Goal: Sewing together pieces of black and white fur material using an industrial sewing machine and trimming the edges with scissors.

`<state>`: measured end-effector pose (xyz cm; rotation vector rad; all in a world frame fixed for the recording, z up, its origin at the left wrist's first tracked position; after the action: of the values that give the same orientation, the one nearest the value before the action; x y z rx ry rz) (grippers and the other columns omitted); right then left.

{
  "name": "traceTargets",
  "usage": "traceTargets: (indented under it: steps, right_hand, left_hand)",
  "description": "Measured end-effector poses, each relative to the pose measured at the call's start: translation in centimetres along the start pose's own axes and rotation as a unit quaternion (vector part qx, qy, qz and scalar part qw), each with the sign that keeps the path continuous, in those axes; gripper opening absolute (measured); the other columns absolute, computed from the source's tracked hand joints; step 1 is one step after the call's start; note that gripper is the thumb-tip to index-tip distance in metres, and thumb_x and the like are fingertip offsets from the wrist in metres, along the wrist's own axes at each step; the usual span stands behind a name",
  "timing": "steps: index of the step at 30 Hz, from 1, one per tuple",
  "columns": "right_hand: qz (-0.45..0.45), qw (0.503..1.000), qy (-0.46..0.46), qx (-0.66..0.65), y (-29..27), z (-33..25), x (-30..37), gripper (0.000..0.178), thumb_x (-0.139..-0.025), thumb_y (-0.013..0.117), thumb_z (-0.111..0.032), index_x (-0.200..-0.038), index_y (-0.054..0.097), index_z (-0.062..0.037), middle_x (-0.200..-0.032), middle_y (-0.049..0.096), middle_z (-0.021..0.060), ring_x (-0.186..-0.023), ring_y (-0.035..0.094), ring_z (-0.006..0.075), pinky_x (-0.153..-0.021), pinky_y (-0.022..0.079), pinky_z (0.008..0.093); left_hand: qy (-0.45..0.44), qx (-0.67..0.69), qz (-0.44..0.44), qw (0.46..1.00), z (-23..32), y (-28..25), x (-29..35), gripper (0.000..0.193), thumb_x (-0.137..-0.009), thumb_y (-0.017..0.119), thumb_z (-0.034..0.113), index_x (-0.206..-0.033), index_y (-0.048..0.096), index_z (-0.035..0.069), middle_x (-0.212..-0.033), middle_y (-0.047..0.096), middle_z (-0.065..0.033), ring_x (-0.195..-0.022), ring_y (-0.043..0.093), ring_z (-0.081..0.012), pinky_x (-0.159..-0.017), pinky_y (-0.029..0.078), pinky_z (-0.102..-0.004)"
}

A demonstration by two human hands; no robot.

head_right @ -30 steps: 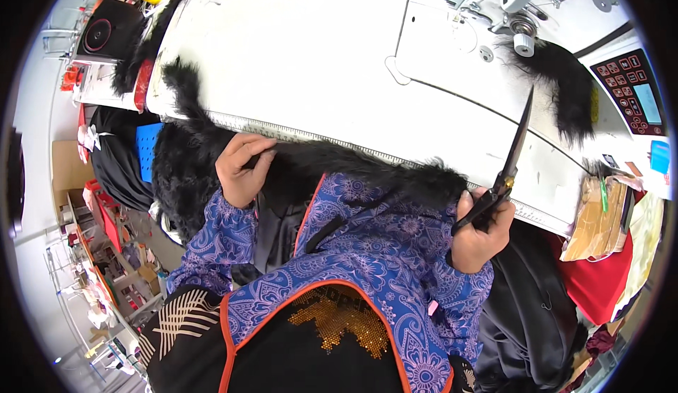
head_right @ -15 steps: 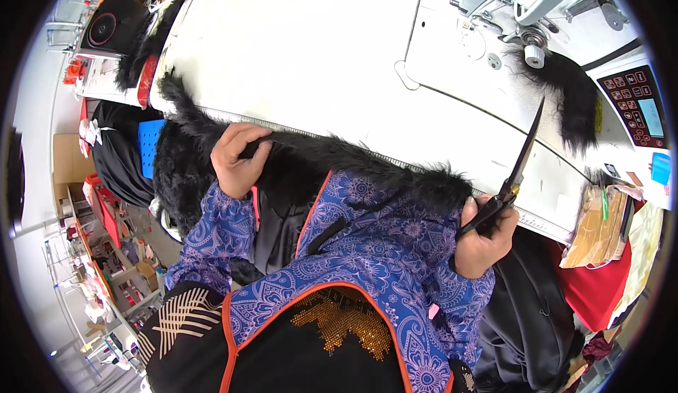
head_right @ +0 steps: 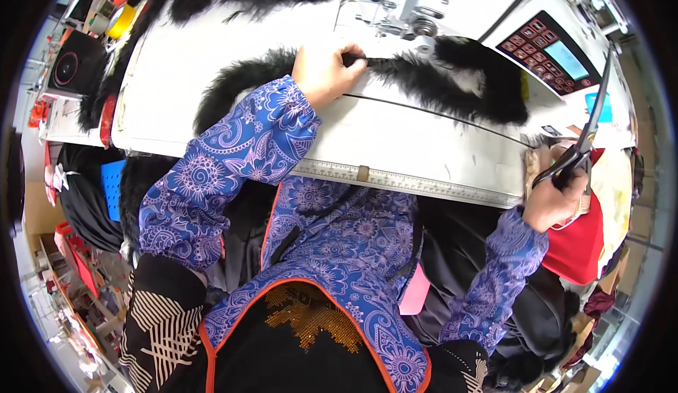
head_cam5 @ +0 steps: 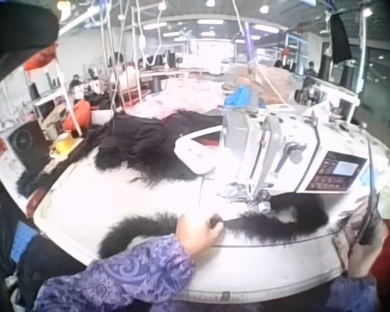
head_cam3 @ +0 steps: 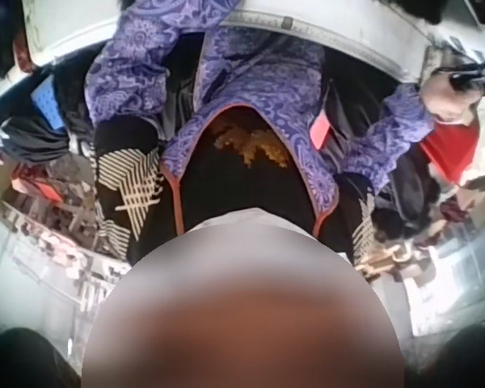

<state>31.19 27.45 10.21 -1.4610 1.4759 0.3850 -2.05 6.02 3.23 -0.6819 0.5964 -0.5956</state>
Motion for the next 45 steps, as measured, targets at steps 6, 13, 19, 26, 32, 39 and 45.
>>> traceTargets:
  steps: [6,13,19,26,32,39,45]
  right_hand:
    - [-0.491,0.782,0.259,-0.284,2.0,-7.7,11.1,0.027,-0.079,0.061,-0.016,-0.099,0.050,-0.0018,-0.068,0.053,0.0038,-0.058,0.053,0.0126,-0.055,0.043,0.0241]
    - [-0.651,0.548,0.412,-0.326,5.1,-11.3,17.7,0.021,-0.084,0.063,-0.018,-0.087,0.051,-0.0006,-0.066,0.052,0.0030,-0.057,0.051,0.0095,-0.054,0.043,0.0240]
    - [-0.642,0.562,0.406,-0.325,8.2,-12.9,16.2,0.032,-0.089,0.060,-0.029,-0.086,0.052,0.0014,-0.062,0.052,0.0031,-0.052,0.052,0.0104,-0.049,0.042,0.0246]
    - [-0.622,0.575,0.413,-0.334,9.2,-13.0,15.8,0.037,-0.088,0.064,-0.036,-0.084,0.055,-0.0002,-0.059,0.051,0.0019,-0.048,0.051,0.0095,-0.045,0.040,0.0234]
    - [-0.654,0.586,0.406,-0.255,7.8,-12.1,14.2,0.028,-0.082,0.073,-0.024,-0.076,0.056,-0.0027,-0.054,0.046,-0.0042,-0.045,0.044,0.0043,-0.041,0.032,0.0210]
    - [-0.655,0.663,0.348,-0.101,2.3,-4.9,9.9,0.026,-0.072,0.077,-0.014,-0.069,0.054,-0.0024,-0.051,0.045,-0.0033,-0.044,0.041,0.0033,-0.041,0.028,0.0220]
    - [-0.601,0.743,0.287,-0.058,6.3,0.0,4.1,0.042,-0.083,0.064,-0.043,-0.070,0.054,-0.0046,-0.049,0.045,-0.0005,-0.040,0.044,0.0094,-0.039,0.031,0.0226]
  left_hand:
    - [-0.038,0.082,-0.003,0.996,-1.1,1.3,0.9,0.015,-0.073,0.070,0.016,-0.083,0.071,0.004,-0.073,0.068,-0.0092,-0.064,0.065,-0.0160,-0.062,0.051,-0.0270]
    - [0.042,0.116,0.030,0.992,0.8,0.1,1.7,0.010,-0.073,0.070,0.008,-0.080,0.069,0.001,-0.074,0.066,-0.0065,-0.062,0.064,-0.0122,-0.058,0.050,-0.0235]
    - [0.103,0.097,0.029,0.990,2.3,-0.4,2.8,0.009,-0.071,0.072,0.007,-0.079,0.068,0.003,-0.076,0.065,-0.0070,-0.063,0.066,-0.0176,-0.059,0.051,-0.0250]
    - [0.165,0.086,0.014,0.982,3.2,-0.3,3.2,0.009,-0.070,0.071,0.006,-0.079,0.068,0.005,-0.076,0.065,-0.0066,-0.065,0.066,-0.0204,-0.059,0.052,-0.0268]
    - [0.154,0.116,-0.021,0.981,2.1,-1.2,3.4,0.015,-0.075,0.066,0.002,-0.089,0.067,0.004,-0.082,0.064,-0.0090,-0.069,0.065,-0.0228,-0.063,0.052,-0.0276]
    - [0.100,0.112,0.014,0.989,-1.0,-3.9,4.2,0.025,-0.077,0.063,-0.004,-0.100,0.065,0.003,-0.088,0.066,-0.0146,-0.076,0.066,-0.0248,-0.068,0.052,-0.0286]
    - [0.105,0.104,0.011,0.989,-0.8,-4.0,4.7,0.021,-0.073,0.070,-0.001,-0.093,0.067,0.003,-0.085,0.067,-0.0122,-0.076,0.067,-0.0229,-0.065,0.052,-0.0279]
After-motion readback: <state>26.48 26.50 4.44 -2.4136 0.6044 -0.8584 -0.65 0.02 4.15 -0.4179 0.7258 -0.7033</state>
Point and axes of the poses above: each hand's wrist, its own x-axis away from the middle knuckle, its own y-axis out of the palm, z = x × y, the point moved 8 cm from there along -x, towards the middle knuckle
